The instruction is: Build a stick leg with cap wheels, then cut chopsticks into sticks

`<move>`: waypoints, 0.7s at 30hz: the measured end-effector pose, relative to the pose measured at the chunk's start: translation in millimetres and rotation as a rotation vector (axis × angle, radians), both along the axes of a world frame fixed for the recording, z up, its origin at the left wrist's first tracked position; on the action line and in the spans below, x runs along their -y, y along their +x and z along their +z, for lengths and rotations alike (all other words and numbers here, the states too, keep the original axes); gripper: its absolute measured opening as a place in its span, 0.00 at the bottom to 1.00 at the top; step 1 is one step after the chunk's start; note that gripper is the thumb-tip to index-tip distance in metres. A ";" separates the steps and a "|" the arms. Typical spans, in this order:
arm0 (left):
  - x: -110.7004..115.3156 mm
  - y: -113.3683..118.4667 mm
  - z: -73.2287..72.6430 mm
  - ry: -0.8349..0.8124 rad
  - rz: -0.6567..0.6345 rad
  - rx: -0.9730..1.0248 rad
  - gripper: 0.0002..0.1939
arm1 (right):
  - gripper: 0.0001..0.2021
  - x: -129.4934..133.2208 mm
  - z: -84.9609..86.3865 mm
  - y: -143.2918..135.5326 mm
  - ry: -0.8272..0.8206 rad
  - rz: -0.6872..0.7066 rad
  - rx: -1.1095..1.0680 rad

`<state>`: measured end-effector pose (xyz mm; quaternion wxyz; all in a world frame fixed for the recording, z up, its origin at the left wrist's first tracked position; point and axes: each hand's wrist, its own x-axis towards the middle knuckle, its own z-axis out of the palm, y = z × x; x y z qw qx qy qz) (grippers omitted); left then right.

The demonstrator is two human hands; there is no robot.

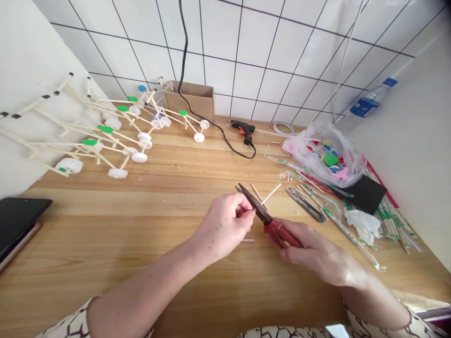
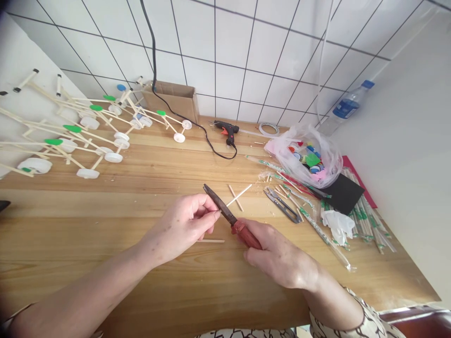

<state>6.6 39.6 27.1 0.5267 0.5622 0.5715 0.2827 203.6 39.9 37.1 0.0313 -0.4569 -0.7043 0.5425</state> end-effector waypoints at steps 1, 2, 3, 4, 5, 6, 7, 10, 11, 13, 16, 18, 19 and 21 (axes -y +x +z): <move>-0.2 0.2 -0.9 0.000 0.000 -0.002 0.08 | 0.04 -0.5 -0.8 -0.3 -0.007 0.004 0.004; -0.5 0.3 -2.0 0.002 0.001 -0.004 0.08 | 0.04 -0.9 -1.5 -0.8 -0.008 0.006 0.013; -0.8 0.4 -3.1 0.003 0.004 -0.004 0.08 | 0.04 -1.2 -2.2 -1.4 -0.003 0.010 0.026; -1.1 0.5 -4.2 0.003 0.007 -0.004 0.08 | 0.04 -1.5 -2.6 -2.1 0.006 0.014 0.040; -1.3 0.5 -5.1 0.002 0.011 -0.004 0.08 | 0.04 -1.7 -2.9 -2.9 0.014 0.018 0.052; -1.5 0.5 -5.8 -0.001 0.015 -0.001 0.08 | 0.04 -1.8 -3.0 -3.7 0.022 0.020 0.062; -1.7 0.6 -6.2 -0.004 0.020 0.001 0.08 | 0.03 -1.9 -2.9 -4.4 0.027 0.019 0.069; -2.1 0.6 -6.7 -0.005 0.028 0.007 0.07 | 0.04 -2.1 -3.2 -5.4 0.016 -0.008 0.065; -2.2 0.6 -6.9 -0.001 0.030 0.011 0.07 | 0.04 -2.2 -3.7 -5.2 0.004 -0.018 0.055; -2.4 0.6 -7.8 0.009 0.031 0.018 0.07 | 0.04 -2.4 -5.5 -4.6 -0.024 -0.032 0.034; -2.7 0.7 -10.2 0.043 0.030 0.001 0.07 | 0.04 -2.4 -7.2 -4.6 -0.035 -0.042 0.047; -3.0 0.7 -11.6 0.077 0.024 -0.027 0.08 | 0.05 -2.4 -5.6 -6.1 -0.025 -0.046 0.081; -3.2 0.6 -12.0 0.095 0.021 -0.041 0.08 | 0.07 -2.6 -3.9 -7.1 -0.023 -0.049 0.096; -3.5 0.3 -12.5 0.128 0.011 -0.070 0.08 | 0.10 -3.4 0.3 -8.6 -0.050 -0.069 0.148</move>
